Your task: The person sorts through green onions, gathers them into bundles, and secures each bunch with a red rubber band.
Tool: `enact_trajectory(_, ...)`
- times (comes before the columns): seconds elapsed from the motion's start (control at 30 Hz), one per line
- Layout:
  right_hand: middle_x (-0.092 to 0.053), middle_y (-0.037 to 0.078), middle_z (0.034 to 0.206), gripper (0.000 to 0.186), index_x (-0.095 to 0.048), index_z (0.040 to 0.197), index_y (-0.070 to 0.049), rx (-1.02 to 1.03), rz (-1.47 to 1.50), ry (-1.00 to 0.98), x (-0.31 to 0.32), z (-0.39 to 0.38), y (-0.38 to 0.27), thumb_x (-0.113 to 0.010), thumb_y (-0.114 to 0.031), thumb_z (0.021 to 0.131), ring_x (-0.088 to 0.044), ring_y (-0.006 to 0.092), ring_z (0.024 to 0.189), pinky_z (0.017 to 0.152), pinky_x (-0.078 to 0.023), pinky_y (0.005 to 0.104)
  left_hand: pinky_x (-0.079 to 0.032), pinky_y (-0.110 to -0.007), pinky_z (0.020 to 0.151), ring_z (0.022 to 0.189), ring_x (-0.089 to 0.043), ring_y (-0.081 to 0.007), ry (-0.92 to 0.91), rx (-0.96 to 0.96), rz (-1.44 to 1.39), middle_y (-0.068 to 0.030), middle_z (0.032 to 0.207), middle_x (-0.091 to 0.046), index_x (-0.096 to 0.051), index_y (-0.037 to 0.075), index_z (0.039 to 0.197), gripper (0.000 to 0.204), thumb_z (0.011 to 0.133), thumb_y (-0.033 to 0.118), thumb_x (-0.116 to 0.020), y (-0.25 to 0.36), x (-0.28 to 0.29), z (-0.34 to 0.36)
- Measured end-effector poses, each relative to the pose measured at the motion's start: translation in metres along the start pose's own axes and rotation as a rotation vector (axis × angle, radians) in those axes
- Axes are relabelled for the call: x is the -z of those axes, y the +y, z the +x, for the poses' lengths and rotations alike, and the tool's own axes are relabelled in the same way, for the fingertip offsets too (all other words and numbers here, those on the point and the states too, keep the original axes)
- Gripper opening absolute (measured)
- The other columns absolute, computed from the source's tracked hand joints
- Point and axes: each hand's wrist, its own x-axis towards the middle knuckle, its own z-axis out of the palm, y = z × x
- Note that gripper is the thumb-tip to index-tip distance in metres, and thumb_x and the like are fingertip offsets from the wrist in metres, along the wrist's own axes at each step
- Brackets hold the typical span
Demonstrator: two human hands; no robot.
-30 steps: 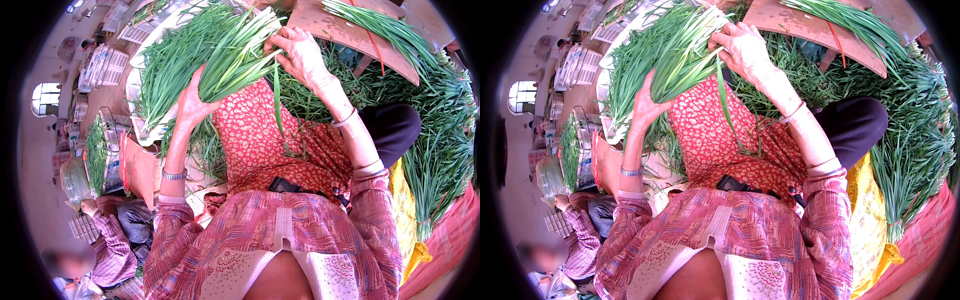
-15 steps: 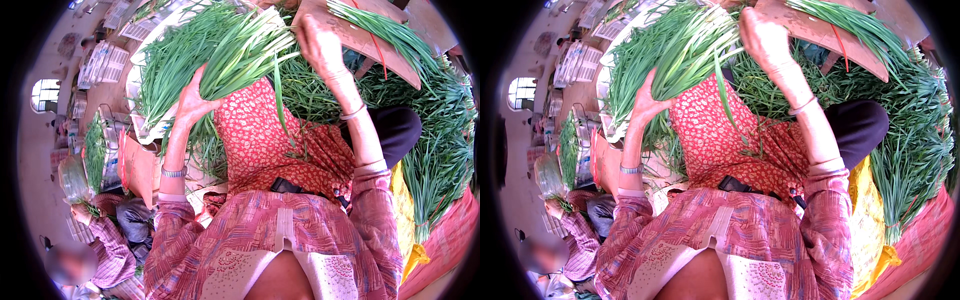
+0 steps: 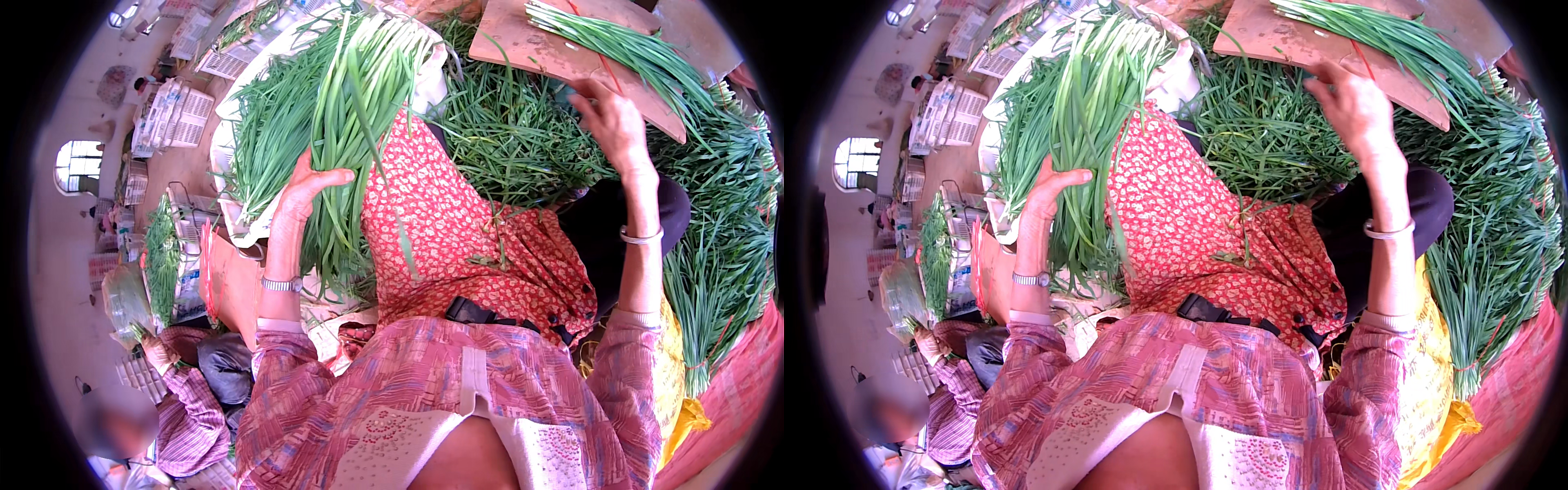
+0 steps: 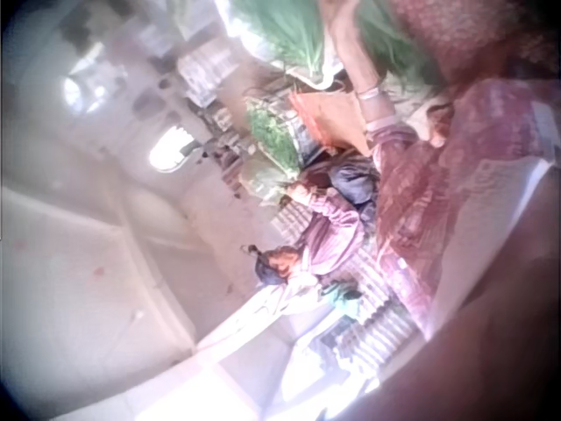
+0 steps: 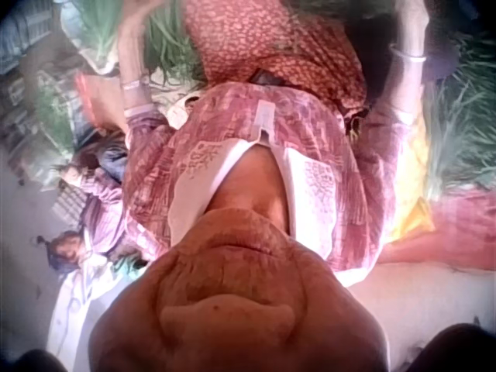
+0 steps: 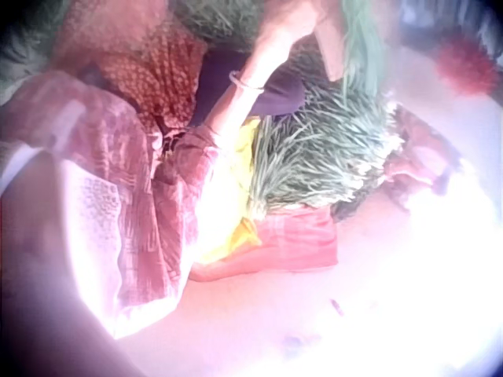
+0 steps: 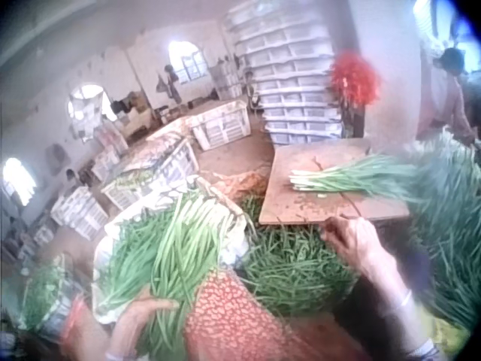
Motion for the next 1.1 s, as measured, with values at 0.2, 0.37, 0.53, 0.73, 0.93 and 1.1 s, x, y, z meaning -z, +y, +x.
enact_trajectory(0.2, -0.073, 0.013, 0.083, 0.046, -0.055, 0.112, -0.003, 0.193, 0.568, -0.003, -0.053, 0.029, -0.141, -0.066, -0.042, 0.090, -0.071, 0.0288, 0.073, 0.068, -0.056, 0.0382, -0.043, -0.036, 0.104, 0.105, -0.065, -0.0234, -0.044, 0.039, -0.072, -0.0156, 0.120, -0.063, -0.034, -0.004, 0.142, 0.091, 0.064, -0.001, -0.081, 0.007, -0.009, -0.022)
enact_trajectory(0.37, -0.069, 0.010, 0.073, 0.056, -0.053, 0.110, -0.003, 0.164, 0.565, 0.101, -0.090, 0.038, -0.161, -0.073, -0.047, 0.082, -0.069, 0.0333, 0.081, 0.073, -0.053, 0.0447, -0.049, -0.034, 0.098, 0.102, -0.066, -0.0214, -0.083, 0.016, -0.151, -0.0148, 0.126, -0.060, -0.033, -0.002, 0.144, 0.093, 0.064, -0.003, -0.080, -0.013, -0.005, -0.025)
enact_trajectory(0.53, -0.070, 0.015, 0.078, 0.046, -0.052, 0.111, -0.002, 0.042, 0.587, -0.002, -0.108, 0.033, -0.164, -0.071, -0.034, 0.085, -0.068, 0.0353, 0.079, 0.074, -0.053, 0.0449, -0.050, -0.034, 0.097, 0.101, -0.066, -0.0216, -0.119, 0.003, -0.253, -0.0133, 0.121, -0.062, -0.032, -0.001, 0.145, 0.096, 0.063, 0.000, -0.082, -0.033, -0.005, -0.025)
enact_trajectory(0.73, -0.070, 0.019, 0.079, 0.023, -0.062, 0.099, -0.001, 0.049, 0.638, 0.128, -0.117, 0.040, -0.157, -0.066, -0.015, 0.081, -0.069, 0.0361, 0.077, 0.073, -0.054, 0.0441, -0.050, -0.033, 0.093, 0.104, -0.064, -0.0207, -0.097, -0.017, -0.192, -0.0101, 0.118, -0.063, -0.043, 0.001, 0.139, 0.081, 0.066, -0.001, -0.076, -0.033, -0.009, -0.025)
enact_trajectory(0.93, -0.070, 0.015, 0.075, 0.015, -0.069, 0.093, -0.006, 0.104, 0.446, 0.206, -0.120, 0.053, -0.132, -0.063, -0.017, 0.085, -0.070, 0.0299, 0.070, 0.068, -0.056, 0.0391, -0.049, -0.033, 0.098, 0.102, -0.066, -0.0207, -0.132, -0.027, -0.227, -0.0115, 0.125, -0.060, -0.030, 0.001, 0.148, 0.099, 0.063, -0.001, -0.082, -0.031, -0.007, -0.026)
enact_trajectory(1.1, -0.071, 0.010, 0.075, 0.022, -0.070, 0.101, -0.015, -0.003, 0.149, 0.213, -0.097, 0.070, -0.052, -0.068, -0.032, 0.087, -0.071, 0.0302, 0.071, 0.066, -0.057, 0.0403, -0.047, -0.034, 0.100, 0.108, -0.063, -0.0200, -0.084, 0.000, -0.212, -0.0109, 0.124, -0.061, -0.035, 0.003, 0.146, 0.095, 0.063, -0.002, -0.081, -0.032, -0.012, -0.025)
